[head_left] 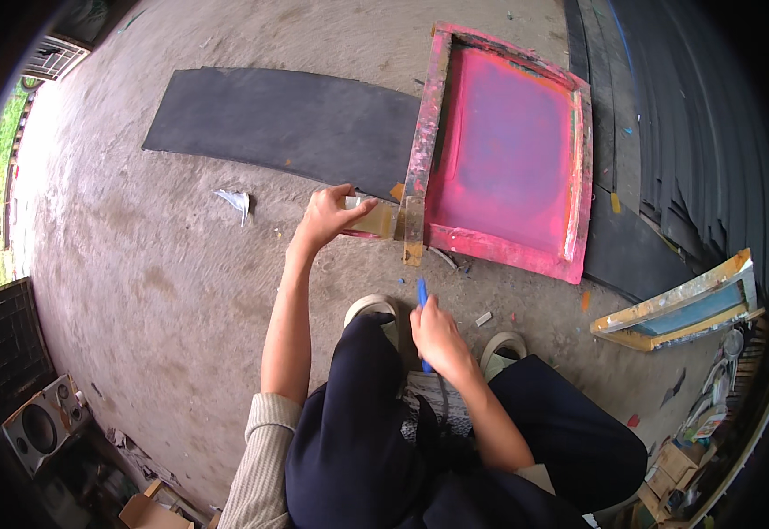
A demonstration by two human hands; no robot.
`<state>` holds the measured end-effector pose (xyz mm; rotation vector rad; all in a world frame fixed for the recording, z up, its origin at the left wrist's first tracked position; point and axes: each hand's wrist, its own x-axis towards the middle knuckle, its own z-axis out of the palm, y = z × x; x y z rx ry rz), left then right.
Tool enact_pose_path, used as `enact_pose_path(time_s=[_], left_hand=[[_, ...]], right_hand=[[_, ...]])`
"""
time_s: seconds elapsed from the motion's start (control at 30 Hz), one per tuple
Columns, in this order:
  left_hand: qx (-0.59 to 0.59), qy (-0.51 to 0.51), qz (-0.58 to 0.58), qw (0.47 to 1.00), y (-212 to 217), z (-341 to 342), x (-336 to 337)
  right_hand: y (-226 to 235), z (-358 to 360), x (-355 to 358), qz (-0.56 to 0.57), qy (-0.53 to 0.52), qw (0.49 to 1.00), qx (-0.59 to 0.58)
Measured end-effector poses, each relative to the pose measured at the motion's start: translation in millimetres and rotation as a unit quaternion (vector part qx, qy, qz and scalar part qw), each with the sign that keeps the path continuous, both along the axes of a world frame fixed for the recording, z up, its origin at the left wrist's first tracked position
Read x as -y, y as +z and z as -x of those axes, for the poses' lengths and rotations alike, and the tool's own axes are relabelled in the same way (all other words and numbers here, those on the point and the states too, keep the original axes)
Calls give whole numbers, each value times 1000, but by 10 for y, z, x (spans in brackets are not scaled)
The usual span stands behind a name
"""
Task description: The person sits on the floor and repeatedly applies strips of masking tape to the edges of a pink rectangular frame. They use a blue utility knife to cut the tape and press it down with their fingers, working on different sides of the frame throughout the clip.
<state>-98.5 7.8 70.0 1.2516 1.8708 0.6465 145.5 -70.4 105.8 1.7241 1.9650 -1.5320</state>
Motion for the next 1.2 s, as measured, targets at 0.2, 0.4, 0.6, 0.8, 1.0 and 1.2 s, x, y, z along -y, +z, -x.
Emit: enact_pose_path(time_s=[0.2,0.4,0.6,0.8,1.0,1.2], left_hand=[[23,-23,7,999,90,13,-44],[229,26,21,973,-102,78,26],[300,213,-149,918,-138,499,328],[-236,38,-272,932,201,462,-90],[-337,-14,-251,907,-47,305,-127],[-264,9,-288,921,284,74,154]], right_hand=[[126,-127,-182,-125,-49,991,9],[39,-95,-745,-98,-108,989,-19],[-22,197,-1091,-130,-114,978,-116],[-220,1190,-1683,-150,-82,978,-118],[-659,1488,-1693,-229,-14,971,-67],[-53,553,-1885,-275,163,942,-97]])
